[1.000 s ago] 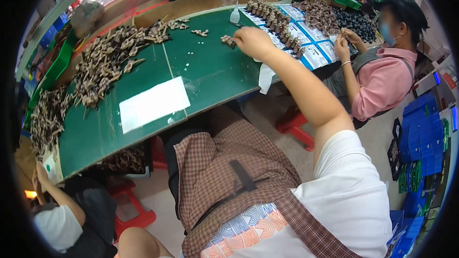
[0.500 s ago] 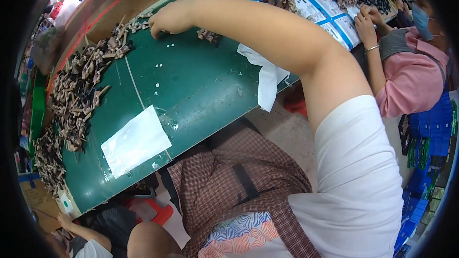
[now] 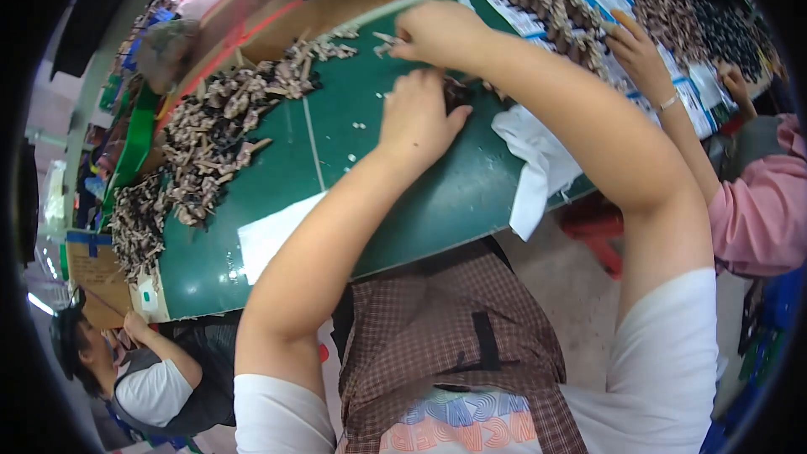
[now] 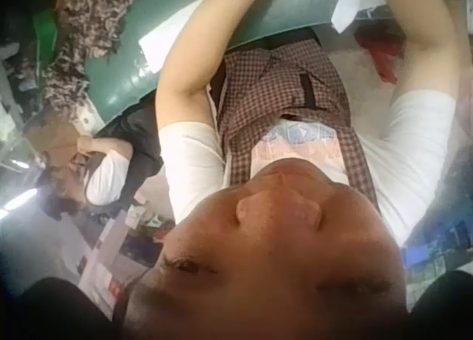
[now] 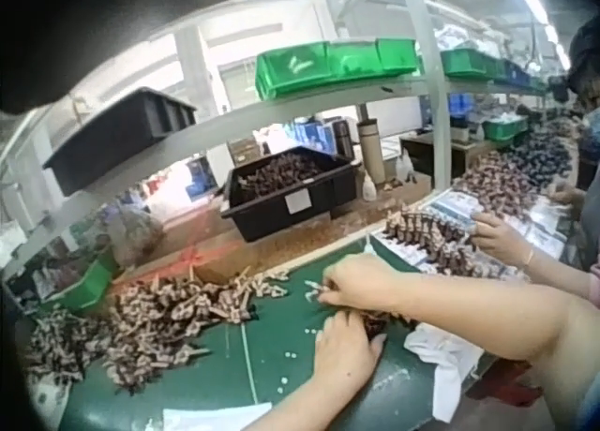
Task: The person assembles toy figurines by dipping parts into glue and attaching them to figurine bodies, then empties a container of figurine parts onto the workbench.
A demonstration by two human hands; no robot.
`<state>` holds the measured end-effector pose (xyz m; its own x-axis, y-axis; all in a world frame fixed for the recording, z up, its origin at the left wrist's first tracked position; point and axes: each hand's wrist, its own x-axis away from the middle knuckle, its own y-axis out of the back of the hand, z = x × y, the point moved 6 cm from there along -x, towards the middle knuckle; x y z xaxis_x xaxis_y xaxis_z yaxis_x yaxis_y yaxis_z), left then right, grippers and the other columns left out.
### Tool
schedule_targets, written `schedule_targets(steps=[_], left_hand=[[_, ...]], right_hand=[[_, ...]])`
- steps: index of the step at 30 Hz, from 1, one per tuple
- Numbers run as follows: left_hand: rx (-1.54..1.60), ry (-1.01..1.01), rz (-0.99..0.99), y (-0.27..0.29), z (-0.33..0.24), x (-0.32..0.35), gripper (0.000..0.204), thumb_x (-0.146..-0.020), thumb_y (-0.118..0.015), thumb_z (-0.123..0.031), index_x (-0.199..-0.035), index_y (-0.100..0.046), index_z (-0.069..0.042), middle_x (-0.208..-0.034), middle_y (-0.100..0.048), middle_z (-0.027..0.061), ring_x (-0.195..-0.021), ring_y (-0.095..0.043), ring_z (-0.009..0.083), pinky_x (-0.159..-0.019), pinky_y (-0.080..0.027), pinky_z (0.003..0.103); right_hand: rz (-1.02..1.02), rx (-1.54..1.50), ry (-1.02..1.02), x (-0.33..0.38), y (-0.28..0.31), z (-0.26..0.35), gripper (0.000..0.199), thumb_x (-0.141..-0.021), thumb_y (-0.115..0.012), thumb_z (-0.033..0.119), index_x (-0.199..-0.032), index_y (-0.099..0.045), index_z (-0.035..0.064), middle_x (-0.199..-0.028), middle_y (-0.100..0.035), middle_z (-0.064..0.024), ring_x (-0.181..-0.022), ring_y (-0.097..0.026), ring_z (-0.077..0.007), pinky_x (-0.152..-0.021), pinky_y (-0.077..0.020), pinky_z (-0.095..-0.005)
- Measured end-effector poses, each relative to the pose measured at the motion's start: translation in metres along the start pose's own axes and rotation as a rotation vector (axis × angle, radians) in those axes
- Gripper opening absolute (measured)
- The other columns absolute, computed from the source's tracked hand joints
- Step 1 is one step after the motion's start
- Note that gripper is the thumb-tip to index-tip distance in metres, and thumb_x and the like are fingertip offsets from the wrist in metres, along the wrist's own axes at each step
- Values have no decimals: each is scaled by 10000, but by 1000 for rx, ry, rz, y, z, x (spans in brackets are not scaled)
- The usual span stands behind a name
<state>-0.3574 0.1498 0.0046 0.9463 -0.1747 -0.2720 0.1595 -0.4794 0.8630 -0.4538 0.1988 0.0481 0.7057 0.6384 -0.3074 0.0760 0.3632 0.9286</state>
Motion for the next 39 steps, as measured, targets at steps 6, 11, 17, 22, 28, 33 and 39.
schedule_targets(steps=[6, 11, 17, 22, 28, 33, 39], left_hand=[[124, -39, -121, -3, 21, 14, 532, -698, -787, -158, -1116, -533, 52, -1174, -491, 238, -1062, -526, 391, -943, -462, 438], [290, 58, -82, 38, 19, 65, 542, -719, -710, -80, -1203, -501, 44, -1178, -502, 210, -1076, -551, 355, -921, -490, 392], [878, 100, 172, 73, 1, 222, 607, -764, -708, 6, -1315, -455, -3, -1261, -459, 146, -1104, -549, 232, -877, -512, 318], [1174, 321, 56, 84, 29, 295, 708, -772, -714, 23, -1403, -398, -36, -1367, -388, 125, -1196, -501, 207, -933, -490, 333], [1381, 444, 14, 102, 60, 340, 671, -739, -621, 111, -1375, -417, 38, -1366, -338, 122, -1263, -475, 239, -1049, -411, 375], [1650, 587, -153, 106, 72, 344, 678, -760, -650, 80, -1391, -407, 45, -1457, -354, 179, -1344, -447, 324, -1085, -392, 409], [1565, 321, -138, 109, 92, 343, 733, -766, -691, 114, -1423, -379, 18, -1473, -369, 143, -1347, -442, 273, -1099, -378, 398]], right_hand=[[126, -309, -295, 35, 0, -15, 273, -824, -720, 306, -877, -736, 39, -770, -703, -139, -633, -684, -243, -610, -534, -367], [118, -616, -327, 47, -1, -5, 234, -907, -658, 203, -1007, -714, -1, -783, -696, -42, -674, -645, -94, -586, -510, -238], [169, -700, -140, 67, -22, 116, 186, -864, -715, 151, -949, -717, -15, -801, -693, -38, -709, -617, -79, -653, -499, -236], [134, -390, 141, 61, -39, 200, 187, -836, -688, 208, -876, -729, 31, -843, -694, -106, -780, -671, -271, -715, -528, -363], [153, -220, 319, 51, -62, 239, 155, -841, -669, 185, -863, -709, 37, -851, -674, -99, -840, -656, -283, -751, -523, -389], [212, -172, 368, 45, -72, 253, 150, -837, -668, 177, -851, -692, 30, -849, -662, -100, -843, -652, -283, -758, -521, -389], [198, -149, 427, 42, -71, 261, 143, -832, -666, 165, -828, -674, 23, -836, -654, -98, -835, -648, -287, -765, -517, -384]])
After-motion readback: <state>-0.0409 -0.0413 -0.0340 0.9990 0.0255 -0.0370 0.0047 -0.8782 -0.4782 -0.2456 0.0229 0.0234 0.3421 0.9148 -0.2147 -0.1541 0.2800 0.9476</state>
